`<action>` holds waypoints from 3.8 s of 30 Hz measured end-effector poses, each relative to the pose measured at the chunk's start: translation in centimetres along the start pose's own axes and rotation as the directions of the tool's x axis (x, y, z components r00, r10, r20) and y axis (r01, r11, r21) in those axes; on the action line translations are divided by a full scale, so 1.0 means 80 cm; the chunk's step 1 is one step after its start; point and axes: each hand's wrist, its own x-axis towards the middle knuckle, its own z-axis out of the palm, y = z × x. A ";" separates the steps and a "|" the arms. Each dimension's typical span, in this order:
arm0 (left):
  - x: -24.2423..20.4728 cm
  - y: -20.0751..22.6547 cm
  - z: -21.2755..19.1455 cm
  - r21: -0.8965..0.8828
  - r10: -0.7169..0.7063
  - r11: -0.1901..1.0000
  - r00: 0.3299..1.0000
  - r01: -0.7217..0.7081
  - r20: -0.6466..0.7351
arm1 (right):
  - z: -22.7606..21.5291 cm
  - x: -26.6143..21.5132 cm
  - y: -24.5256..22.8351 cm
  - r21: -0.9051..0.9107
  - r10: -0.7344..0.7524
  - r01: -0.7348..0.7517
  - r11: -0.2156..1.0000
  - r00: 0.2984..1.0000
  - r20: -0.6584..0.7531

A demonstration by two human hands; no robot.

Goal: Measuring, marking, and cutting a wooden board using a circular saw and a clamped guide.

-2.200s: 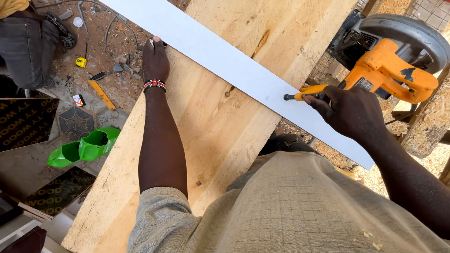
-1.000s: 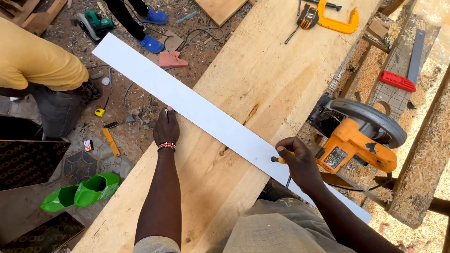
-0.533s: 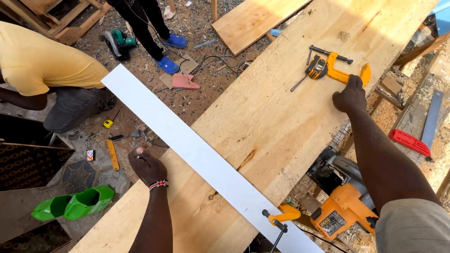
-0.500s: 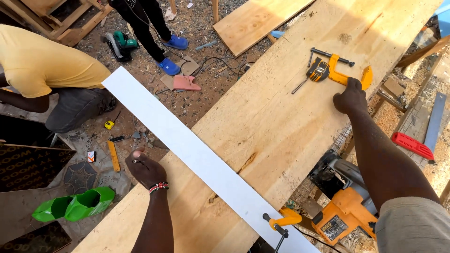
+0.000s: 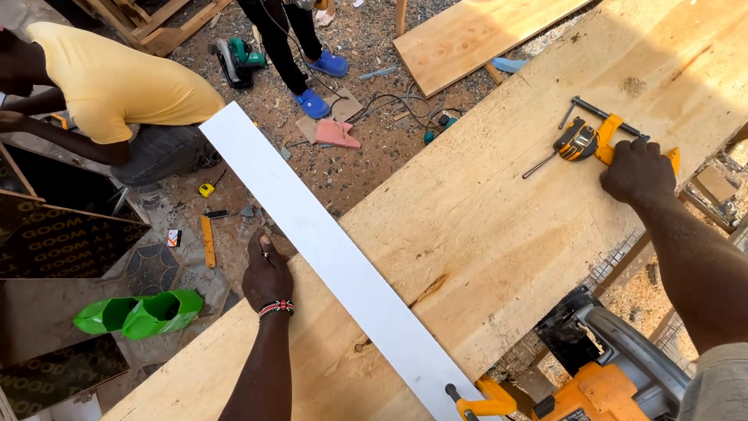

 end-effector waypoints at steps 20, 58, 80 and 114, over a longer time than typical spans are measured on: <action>0.008 -0.025 0.017 0.139 0.021 0.990 0.998 -0.029 0.061 | -0.168 -0.180 -0.071 0.903 0.120 0.389 -0.181 0.920 -0.372; 0.007 -0.010 -0.025 0.058 0.209 0.975 0.973 -0.215 0.101 | -0.139 -0.202 -0.516 0.775 -0.785 0.604 0.184 0.565 -0.254; -0.016 -0.005 -0.043 -0.544 0.129 0.820 0.983 -0.180 -0.131 | -0.037 -0.230 -0.541 0.889 -0.551 0.456 0.039 0.752 -0.362; -0.074 0.199 -0.189 -0.218 0.556 0.819 0.642 -0.530 0.528 | -0.039 -0.235 -0.536 0.948 -0.537 0.252 -0.194 0.781 -0.318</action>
